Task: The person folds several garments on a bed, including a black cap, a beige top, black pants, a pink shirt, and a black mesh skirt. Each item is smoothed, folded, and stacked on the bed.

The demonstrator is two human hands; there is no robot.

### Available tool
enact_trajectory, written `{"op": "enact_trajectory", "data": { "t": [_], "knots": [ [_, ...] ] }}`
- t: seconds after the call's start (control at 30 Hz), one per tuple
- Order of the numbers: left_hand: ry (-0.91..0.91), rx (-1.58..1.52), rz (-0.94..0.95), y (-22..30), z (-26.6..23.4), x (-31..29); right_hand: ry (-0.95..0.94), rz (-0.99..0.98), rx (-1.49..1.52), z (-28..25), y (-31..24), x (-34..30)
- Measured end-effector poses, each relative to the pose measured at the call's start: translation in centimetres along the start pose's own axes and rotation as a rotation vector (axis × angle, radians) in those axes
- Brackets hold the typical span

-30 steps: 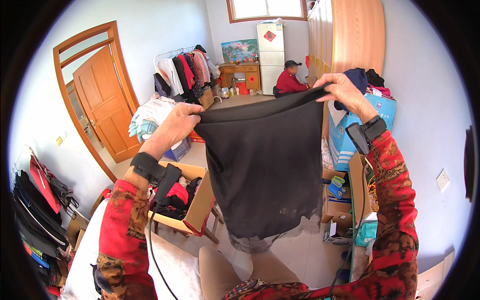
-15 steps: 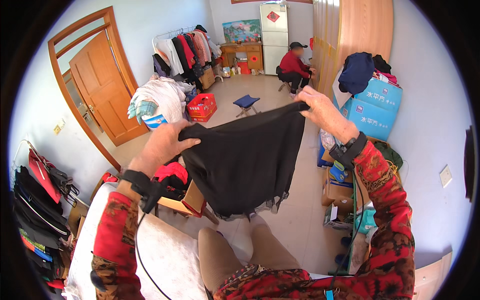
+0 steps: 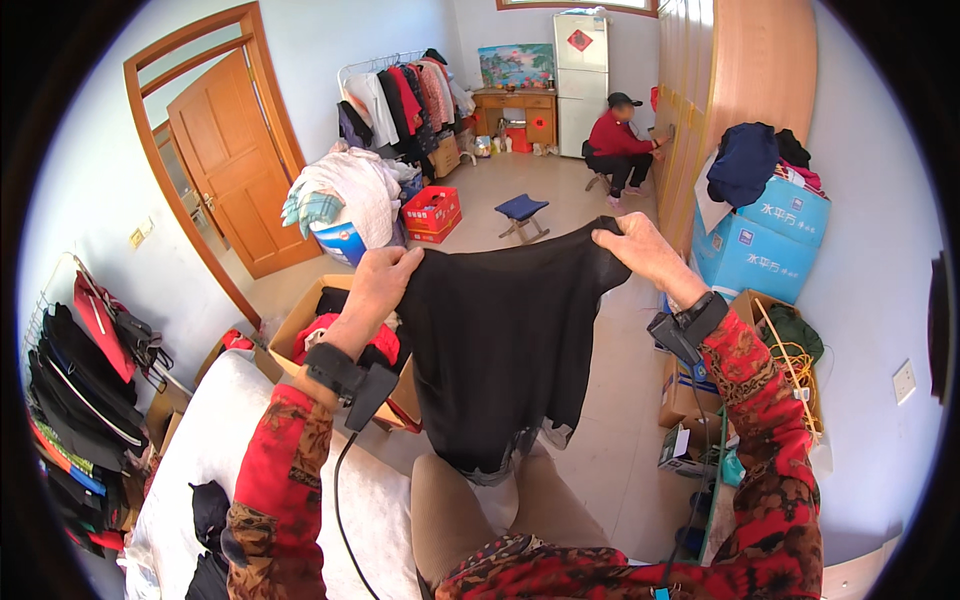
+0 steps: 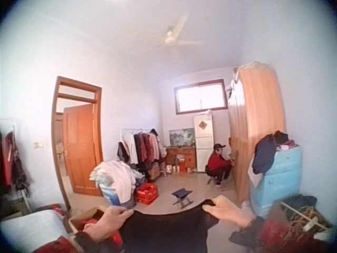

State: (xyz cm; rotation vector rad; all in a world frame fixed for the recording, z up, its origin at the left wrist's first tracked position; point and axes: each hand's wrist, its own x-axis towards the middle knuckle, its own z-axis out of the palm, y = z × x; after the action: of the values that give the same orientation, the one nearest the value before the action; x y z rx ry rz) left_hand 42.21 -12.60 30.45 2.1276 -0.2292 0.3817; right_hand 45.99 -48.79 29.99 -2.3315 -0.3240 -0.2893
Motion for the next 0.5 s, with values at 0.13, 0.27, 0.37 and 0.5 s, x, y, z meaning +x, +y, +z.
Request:
{"op": "enact_trajectory", "data": {
  "t": [0.13, 0.27, 0.37, 0.5],
  "knots": [
    [-0.067, -0.283, -0.114, 1.5, 1.9, -1.0, -0.071, 0.104, 0.422, 2.4, -4.5, -1.4],
    [-0.209, -0.359, -0.146, 2.8, 3.5, -1.3, -0.148, 0.008, 0.369, 4.2, -8.2, -1.6],
    [-0.227, -0.348, -0.089, 3.4, 4.6, -1.2, -0.233, -0.085, 0.378, 5.4, -9.8, -1.4],
    [-0.174, -0.286, 0.056, 4.2, 4.6, -1.5, -0.223, -0.057, 0.446, 5.9, -11.3, -0.9]
  ]
}}
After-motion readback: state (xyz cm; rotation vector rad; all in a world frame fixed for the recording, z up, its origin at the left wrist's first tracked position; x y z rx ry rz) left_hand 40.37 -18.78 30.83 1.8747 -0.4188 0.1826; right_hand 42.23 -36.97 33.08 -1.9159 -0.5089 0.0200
